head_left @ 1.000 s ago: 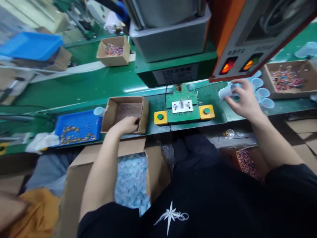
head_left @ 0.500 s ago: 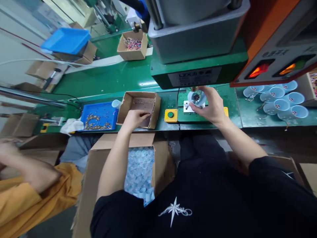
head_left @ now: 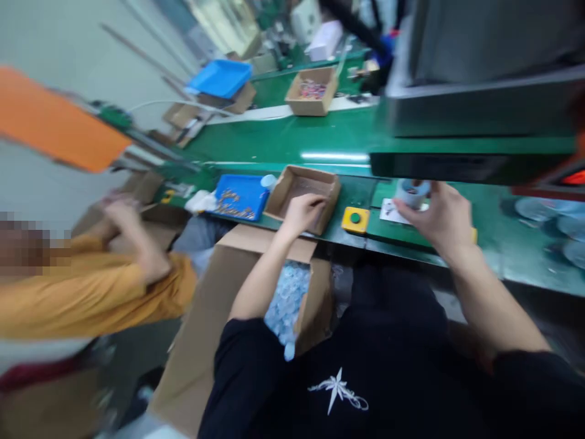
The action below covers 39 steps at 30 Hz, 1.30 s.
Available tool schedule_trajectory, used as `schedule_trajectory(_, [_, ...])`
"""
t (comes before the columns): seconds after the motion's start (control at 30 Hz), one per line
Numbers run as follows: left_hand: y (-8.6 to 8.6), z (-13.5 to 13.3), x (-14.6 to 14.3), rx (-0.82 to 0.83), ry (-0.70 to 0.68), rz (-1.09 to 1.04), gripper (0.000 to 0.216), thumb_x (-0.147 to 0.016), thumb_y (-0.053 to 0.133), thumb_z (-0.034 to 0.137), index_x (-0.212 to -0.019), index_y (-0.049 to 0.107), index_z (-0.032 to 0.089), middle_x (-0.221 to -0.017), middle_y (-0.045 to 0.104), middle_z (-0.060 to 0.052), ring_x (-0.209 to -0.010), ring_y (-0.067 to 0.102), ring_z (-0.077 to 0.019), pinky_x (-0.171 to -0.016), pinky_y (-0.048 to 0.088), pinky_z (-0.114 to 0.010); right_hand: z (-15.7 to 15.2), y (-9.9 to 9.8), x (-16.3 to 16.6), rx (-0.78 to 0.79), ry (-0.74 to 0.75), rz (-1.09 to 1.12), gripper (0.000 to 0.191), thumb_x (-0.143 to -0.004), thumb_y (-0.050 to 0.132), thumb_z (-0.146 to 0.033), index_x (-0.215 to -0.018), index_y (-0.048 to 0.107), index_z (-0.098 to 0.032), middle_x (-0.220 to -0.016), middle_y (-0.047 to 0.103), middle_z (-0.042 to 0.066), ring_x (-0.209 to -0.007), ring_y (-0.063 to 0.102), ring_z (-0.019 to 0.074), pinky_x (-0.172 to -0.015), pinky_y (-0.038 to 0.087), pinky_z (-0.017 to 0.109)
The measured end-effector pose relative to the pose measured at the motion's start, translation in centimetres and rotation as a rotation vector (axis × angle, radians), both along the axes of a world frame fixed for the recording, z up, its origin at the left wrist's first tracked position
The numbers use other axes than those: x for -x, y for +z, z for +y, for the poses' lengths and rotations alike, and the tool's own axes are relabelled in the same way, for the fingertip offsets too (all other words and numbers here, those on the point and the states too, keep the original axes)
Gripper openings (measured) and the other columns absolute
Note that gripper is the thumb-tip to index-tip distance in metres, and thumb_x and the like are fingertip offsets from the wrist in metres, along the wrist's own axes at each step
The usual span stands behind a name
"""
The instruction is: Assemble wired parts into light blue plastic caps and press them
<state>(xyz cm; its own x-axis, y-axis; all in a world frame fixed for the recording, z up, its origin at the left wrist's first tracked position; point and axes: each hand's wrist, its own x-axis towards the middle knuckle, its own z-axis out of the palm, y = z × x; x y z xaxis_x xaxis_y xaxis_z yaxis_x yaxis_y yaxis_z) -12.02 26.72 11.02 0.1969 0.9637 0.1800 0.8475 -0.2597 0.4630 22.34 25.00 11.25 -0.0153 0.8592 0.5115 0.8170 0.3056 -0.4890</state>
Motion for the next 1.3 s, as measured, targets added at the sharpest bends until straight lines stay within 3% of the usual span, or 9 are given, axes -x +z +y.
schedule_trajectory(0.17, [-2.2, -3.0, -4.7, -0.295, -0.183, 0.085, 0.027, -0.112, 0.056, 0.025, -0.117, 0.081, 0.02, -0.113, 0.084, -0.008, -0.106, 0.078, -0.0175, -0.096, 0.061, -0.029, 0.6, -0.4, 1.1, 0.159, -0.201, -0.119, 0.101, -0.078, 0.046, -0.1, -0.131, 0.061, -0.015, -0.092, 0.071, 0.02, -0.087, 0.072, 0.0447, -0.069, 0.06, 0.057])
schedule_trajectory(0.3, [-3.5, -4.5, -6.7, -0.341, -0.261, 0.282, 0.034, -0.114, 0.046, 0.019, -0.121, 0.079, 0.018, -0.119, 0.083, -0.006, -0.11, 0.077, -0.0178, -0.097, 0.06, -0.029, -0.8, -1.2, -0.7, 0.142, -0.07, -0.214, 0.119, -0.079, 0.033, -0.104, -0.15, 0.053, -0.01, -0.108, 0.075, 0.025, -0.102, 0.073, 0.052, -0.083, 0.061, 0.066])
schedule_trajectory(0.4, [-3.4, -4.8, -7.0, -0.337, -0.266, 0.35, 0.033, -0.114, 0.046, 0.02, -0.119, 0.079, 0.018, -0.118, 0.083, -0.006, -0.109, 0.077, -0.0176, -0.094, 0.06, -0.029, -2.6, -4.0, -4.3, -0.109, -0.066, -0.128, 0.086, -0.09, 0.046, -0.087, -0.141, 0.065, -0.021, -0.116, 0.077, 0.02, -0.105, 0.075, 0.0468, -0.09, 0.06, 0.063])
schedule_trajectory(0.5, [-2.9, -5.0, -7.6, -0.363, -0.286, 0.357, 0.031, -0.113, 0.049, 0.019, -0.11, 0.08, 0.018, -0.111, 0.083, -0.008, -0.109, 0.077, -0.0189, -0.095, 0.059, -0.032, -4.4, -7.4, -7.3, -0.441, -0.143, 0.065, 0.035, -0.097, 0.059, -0.054, -0.104, 0.072, -0.023, -0.079, 0.072, 0.011, -0.066, 0.068, 0.0312, -0.065, 0.056, 0.049])
schedule_trajectory(0.7, [-2.4, -4.3, -9.1, -0.37, -0.183, 0.266, 0.028, -0.109, 0.058, 0.023, -0.096, 0.082, 0.019, -0.09, 0.083, -0.011, -0.111, 0.077, -0.0271, -0.093, 0.058, -0.038, -6.7, -10.4, -8.1, -0.37, -0.042, 0.011, 0.011, -0.094, 0.066, -0.032, -0.099, 0.065, -0.023, -0.097, 0.075, 0.009, -0.098, 0.074, 0.0266, -0.096, 0.064, 0.048])
schedule_trajectory(0.8, [-1.0, -2.5, -9.5, -0.359, -0.194, 0.097, 0.021, -0.105, 0.067, 0.026, -0.101, 0.087, 0.024, -0.089, 0.084, -0.007, -0.109, 0.075, -0.0271, -0.094, 0.059, -0.04, -6.7, -10.6, -7.9, -0.39, 0.013, 0.039, 0.015, -0.094, 0.067, -0.028, -0.107, 0.065, -0.022, -0.101, 0.073, 0.01, -0.107, 0.074, 0.0287, -0.101, 0.062, 0.052])
schedule_trajectory(0.97, [4.2, -0.5, -11.9, -0.317, -0.265, -0.131, 0.009, -0.096, 0.081, 0.03, -0.097, 0.089, 0.027, -0.095, 0.083, -0.005, -0.098, 0.07, -0.0231, -0.098, 0.056, -0.041, -7.3, -11.0, -8.1, -0.431, -0.008, 0.011, 0.019, -0.092, 0.069, -0.026, -0.11, 0.064, -0.022, -0.104, 0.073, 0.01, -0.108, 0.074, 0.0303, -0.099, 0.062, 0.053])
schedule_trajectory(1.13, [8.2, 0.9, -14.6, 0.034, -0.216, -0.177, 0.012, -0.089, 0.084, 0.032, -0.09, 0.087, 0.021, -0.079, 0.077, -0.002, -0.08, 0.068, -0.0187, -0.077, 0.049, -0.032, -7.1, -11.0, -8.3, -0.457, 0.018, 0.037, 0.025, -0.089, 0.071, -0.021, -0.113, 0.065, -0.022, -0.11, 0.073, 0.01, -0.11, 0.073, 0.0304, -0.099, 0.061, 0.051])
schedule_trajectory(1.3, [9.6, 1.3, -16.0, 0.256, -0.163, -0.183, 0.016, -0.082, 0.083, 0.033, -0.085, 0.08, 0.019, -0.086, 0.079, -0.002, -0.078, 0.065, -0.0165, -0.071, 0.045, -0.028, -7.2, -10.7, -8.2, -0.484, 0.025, 0.039, 0.029, -0.089, 0.072, -0.019, -0.116, 0.064, -0.023, -0.11, 0.074, 0.01, -0.109, 0.073, 0.0294, -0.098, 0.061, 0.049])
